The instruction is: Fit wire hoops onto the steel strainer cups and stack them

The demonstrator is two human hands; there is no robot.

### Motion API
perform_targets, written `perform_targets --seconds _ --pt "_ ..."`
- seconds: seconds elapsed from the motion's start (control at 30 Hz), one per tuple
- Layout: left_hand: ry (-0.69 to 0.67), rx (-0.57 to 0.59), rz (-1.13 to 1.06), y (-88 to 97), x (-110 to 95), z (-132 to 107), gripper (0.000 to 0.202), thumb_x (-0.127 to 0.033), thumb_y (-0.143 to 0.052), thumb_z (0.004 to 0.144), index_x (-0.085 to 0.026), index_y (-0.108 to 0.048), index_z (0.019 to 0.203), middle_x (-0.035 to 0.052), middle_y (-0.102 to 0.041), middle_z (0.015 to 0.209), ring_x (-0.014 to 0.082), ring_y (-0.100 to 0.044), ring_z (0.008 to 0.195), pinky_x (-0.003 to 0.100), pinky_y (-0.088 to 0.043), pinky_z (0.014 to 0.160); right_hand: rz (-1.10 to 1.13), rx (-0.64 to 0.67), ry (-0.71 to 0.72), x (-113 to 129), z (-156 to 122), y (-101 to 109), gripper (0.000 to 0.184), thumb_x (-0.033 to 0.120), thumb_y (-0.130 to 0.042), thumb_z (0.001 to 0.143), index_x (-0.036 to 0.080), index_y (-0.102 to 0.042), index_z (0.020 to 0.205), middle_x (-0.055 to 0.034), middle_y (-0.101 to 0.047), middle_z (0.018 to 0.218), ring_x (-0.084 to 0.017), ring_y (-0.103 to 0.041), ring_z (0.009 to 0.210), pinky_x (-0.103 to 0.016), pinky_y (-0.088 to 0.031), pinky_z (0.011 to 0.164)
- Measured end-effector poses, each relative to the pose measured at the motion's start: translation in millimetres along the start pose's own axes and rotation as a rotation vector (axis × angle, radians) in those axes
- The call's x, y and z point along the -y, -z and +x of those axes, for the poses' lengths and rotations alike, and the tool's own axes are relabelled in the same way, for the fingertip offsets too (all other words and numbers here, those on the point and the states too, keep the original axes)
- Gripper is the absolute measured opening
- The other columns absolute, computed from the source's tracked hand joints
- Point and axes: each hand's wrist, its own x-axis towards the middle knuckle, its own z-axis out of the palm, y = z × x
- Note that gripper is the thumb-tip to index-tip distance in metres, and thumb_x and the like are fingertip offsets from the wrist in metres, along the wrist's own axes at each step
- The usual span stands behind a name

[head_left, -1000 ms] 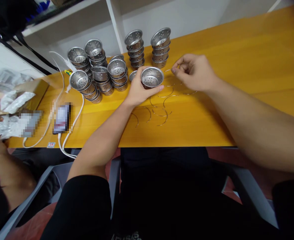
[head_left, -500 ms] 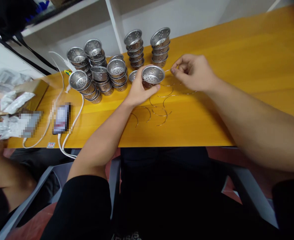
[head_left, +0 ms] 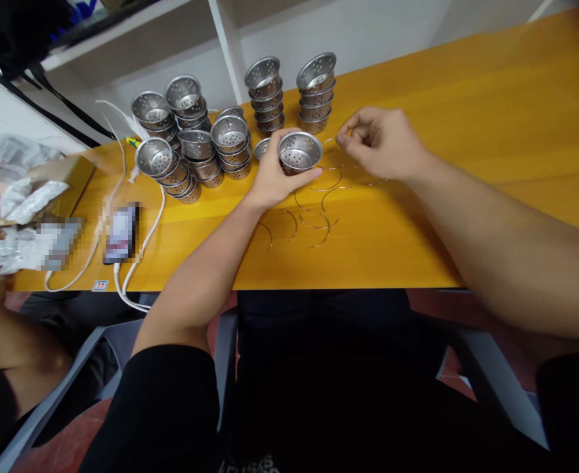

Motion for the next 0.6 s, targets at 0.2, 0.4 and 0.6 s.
perform_targets --seconds 0.2,0.4,0.6 --pt "-0.020 0.070 0.054 4.7 -0.1 1.8 0.125 -0.112 -0.094 0.091 -0.032 -0.056 0.179 0.0144 -0.074 0.163 0.0410 -0.077 0.157 0.068 -0.056 0.148 -0.007 0.012 -0.025 1.8 0.1 0.0 0.030 0.050 -0.093 0.128 0.025 -0.081 0.118 0.0004 -0.065 0.078 -0.019 -0.051 0.064 -0.041 -0.048 0.065" --pt "-0.009 0.060 0.048 0.1 30.1 2.3 0.132 -0.108 -0.090 0.098 -0.034 -0.039 0.194 0.0171 -0.070 0.172 0.0424 -0.073 0.166 0.068 -0.053 0.152 -0.021 0.017 -0.020 -0.2 -0.4 0.1 0.031 0.051 -0.091 0.130 0.024 -0.081 0.121 0.0005 -0.065 0.078 -0.018 -0.051 0.065 -0.039 -0.048 0.065" --pt "-0.057 0.039 0.002 -7.5 56.4 2.4 0.132 -0.115 -0.068 0.106 -0.037 -0.021 0.201 0.0195 -0.063 0.183 0.0417 -0.069 0.175 0.065 -0.055 0.151 -0.011 0.027 -0.019 0.8 0.1 -2.0 0.031 0.050 -0.091 0.131 0.024 -0.079 0.119 0.0010 -0.064 0.078 -0.019 -0.050 0.066 -0.040 -0.047 0.068"
